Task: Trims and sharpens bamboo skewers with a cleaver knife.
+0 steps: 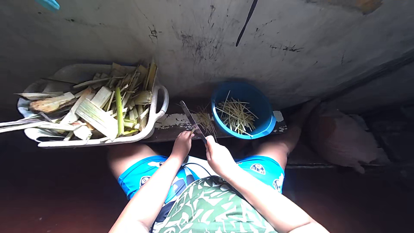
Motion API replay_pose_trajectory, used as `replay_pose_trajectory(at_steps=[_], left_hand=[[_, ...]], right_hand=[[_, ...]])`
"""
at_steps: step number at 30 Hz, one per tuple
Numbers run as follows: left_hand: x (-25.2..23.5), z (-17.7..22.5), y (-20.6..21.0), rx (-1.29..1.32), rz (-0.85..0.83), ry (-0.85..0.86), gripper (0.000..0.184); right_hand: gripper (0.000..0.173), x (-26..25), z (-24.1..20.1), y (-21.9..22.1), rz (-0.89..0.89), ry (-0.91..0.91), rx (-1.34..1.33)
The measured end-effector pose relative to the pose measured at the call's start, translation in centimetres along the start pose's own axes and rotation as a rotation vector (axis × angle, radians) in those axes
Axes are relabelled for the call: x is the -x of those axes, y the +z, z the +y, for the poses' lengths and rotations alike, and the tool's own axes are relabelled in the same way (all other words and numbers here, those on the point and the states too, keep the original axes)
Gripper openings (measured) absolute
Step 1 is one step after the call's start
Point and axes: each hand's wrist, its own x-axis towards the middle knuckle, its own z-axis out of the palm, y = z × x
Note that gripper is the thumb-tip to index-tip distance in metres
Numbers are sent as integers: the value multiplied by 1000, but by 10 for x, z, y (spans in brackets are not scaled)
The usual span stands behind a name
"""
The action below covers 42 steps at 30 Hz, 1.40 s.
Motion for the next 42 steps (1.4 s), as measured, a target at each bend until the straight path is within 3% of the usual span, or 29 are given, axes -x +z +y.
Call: replay_pose_trajectory(at_steps=[6,7,9,11,16,36,42], left_hand=[[4,-4,5,14,324,173,24],[4,-4,5,6,322,159,23],[5,0,0,-7,97,9,30],[-3,5,-6,-18,-51,-94,35],[3,-1,0,24,80,-31,29],[0,8,-7,-23,-5,-120,34],[4,0,1,-18,108,-47,29]], right_hand=[[24,17,-2,0,159,-140,-29],[24,17,-1,-1,160,-145,-17],[28,12,1,2,14,-37,-9],[29,3,3,4,-15,17,-17],[28,3,2,7,-26,0,-58],[30,-2,2,11,-40,37,-54],[29,1,6,15,-25,-9,-91]])
